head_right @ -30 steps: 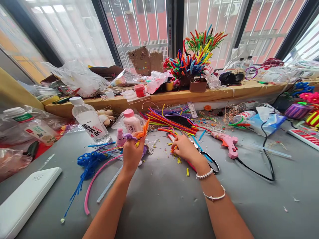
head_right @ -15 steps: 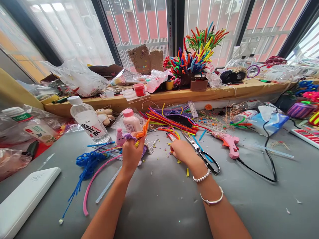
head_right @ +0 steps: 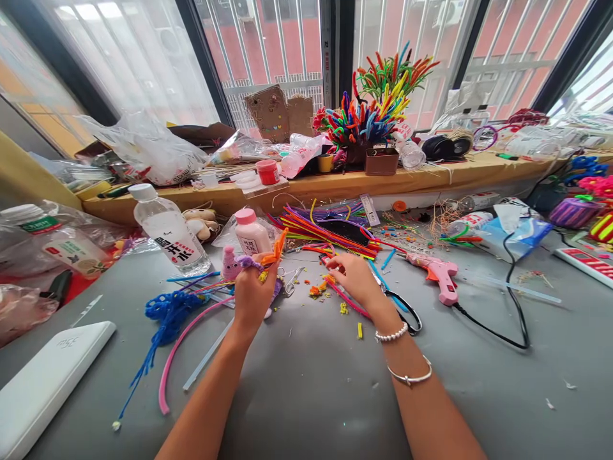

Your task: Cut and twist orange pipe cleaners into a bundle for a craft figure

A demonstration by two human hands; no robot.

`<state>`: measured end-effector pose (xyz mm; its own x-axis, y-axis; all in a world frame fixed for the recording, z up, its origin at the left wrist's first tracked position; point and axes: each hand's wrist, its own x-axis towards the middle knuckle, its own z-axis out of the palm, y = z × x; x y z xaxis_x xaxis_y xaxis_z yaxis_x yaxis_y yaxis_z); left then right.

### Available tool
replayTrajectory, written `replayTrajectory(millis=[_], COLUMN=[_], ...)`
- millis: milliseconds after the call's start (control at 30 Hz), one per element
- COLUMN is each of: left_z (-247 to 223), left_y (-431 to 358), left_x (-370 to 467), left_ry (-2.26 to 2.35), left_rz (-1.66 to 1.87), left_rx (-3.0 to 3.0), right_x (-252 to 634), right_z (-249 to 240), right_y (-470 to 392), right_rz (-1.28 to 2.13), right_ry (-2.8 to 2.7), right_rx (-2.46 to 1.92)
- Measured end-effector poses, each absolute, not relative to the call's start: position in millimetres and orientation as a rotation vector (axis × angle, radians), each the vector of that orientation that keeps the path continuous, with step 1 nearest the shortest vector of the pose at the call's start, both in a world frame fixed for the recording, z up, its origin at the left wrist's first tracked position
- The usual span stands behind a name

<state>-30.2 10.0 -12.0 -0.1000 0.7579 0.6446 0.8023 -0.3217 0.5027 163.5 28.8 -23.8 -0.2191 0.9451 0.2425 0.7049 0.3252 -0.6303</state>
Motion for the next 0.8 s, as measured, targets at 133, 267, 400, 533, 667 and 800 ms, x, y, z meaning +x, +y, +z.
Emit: replayTrajectory(millis=[133, 267, 400, 533, 667, 800], left_z=[-13, -13, -11, -7, -3, -6], left_y=[12, 12, 8, 3, -2, -2], left_x=[-30, -29, -28, -25, -20, -14], left_ry=[-1.804, -1.799, -1.765, -1.745, -1.848, -2.051], left_rz=[-1.424, -1.449, -1.595, -1.816, -1.93, -1.983], left_rx=[-2.057, -2.056, -2.125, -2.211, -2.222, -2.304], right_x=[171, 167, 167, 171, 171, 164], right_z=[-28, -35, -32, -25, -17, -11], right_y=[29, 28, 25, 24, 22, 17], right_rz=[0.535, 0.524, 0.552, 0.573, 0.56, 0.451], right_ry=[-2.138, -2.207, -2.172, -2.147, -2.047, -2.021], right_rx=[-1.664, -1.698, -1.674, -1.645, -1.613, -1.417])
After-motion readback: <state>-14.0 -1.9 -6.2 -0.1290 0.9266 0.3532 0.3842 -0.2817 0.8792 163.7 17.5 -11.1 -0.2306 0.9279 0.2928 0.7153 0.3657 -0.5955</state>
